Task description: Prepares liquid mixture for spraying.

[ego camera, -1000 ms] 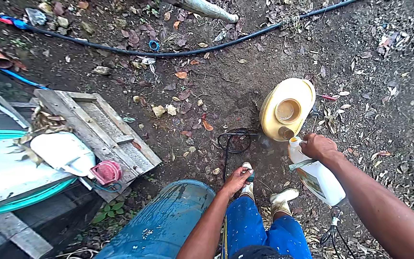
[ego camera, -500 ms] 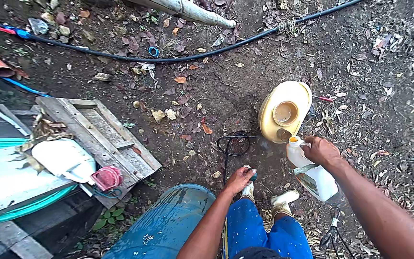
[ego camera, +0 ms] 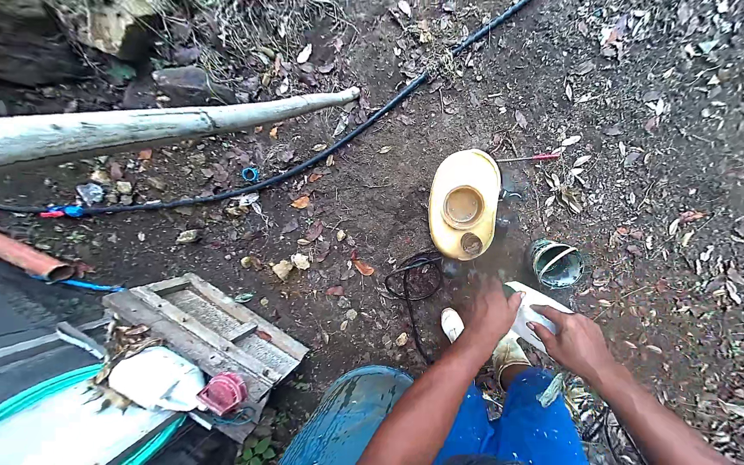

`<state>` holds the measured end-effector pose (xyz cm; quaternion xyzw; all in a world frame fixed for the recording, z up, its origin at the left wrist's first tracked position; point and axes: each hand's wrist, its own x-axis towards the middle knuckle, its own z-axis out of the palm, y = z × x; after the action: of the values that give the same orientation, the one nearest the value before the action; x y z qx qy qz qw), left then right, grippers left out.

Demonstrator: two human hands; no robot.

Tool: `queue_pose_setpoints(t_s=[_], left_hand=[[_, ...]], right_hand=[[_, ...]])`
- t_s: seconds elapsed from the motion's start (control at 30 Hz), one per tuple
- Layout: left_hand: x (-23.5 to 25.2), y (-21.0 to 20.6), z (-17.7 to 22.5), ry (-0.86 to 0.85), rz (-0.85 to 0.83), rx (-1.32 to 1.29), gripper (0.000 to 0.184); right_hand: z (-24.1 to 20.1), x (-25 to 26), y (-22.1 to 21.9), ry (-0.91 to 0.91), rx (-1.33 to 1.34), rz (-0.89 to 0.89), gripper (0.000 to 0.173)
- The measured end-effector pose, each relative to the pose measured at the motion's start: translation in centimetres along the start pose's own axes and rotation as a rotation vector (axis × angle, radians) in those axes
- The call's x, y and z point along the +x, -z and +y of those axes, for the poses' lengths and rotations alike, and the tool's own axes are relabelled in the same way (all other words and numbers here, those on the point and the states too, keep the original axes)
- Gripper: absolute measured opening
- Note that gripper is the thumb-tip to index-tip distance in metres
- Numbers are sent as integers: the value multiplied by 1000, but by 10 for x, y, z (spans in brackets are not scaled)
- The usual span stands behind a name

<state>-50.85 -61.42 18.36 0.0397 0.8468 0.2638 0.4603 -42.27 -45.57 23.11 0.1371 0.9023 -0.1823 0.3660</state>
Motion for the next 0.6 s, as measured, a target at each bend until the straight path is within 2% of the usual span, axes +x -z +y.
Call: queue_pose_setpoints(t_s=[0.13, 0.3, 0.4, 0.47, 0.53, 0.6], left_hand=[[3, -37, 27, 19, -2, 108, 64], [8, -97, 58, -74, -1, 255, 59], [18, -125, 69, -377, -122, 343, 44], [31, -140, 81, -569, -251, 275, 51], [40, -148, 101, -520, -296, 210, 61], [47, -153, 135, -259, -201, 407, 66]], right_hand=[[31, -10, -12, -40, 94, -21, 45], [88, -26, -32, -118, 262, -42, 47], [132, -31, -43, -174, 340, -46, 50], [164, -33, -50, -220, 399, -52, 51], [194, -35, -60, -247, 438, -49, 50], [215, -35, -66, -247, 454, -44, 49]])
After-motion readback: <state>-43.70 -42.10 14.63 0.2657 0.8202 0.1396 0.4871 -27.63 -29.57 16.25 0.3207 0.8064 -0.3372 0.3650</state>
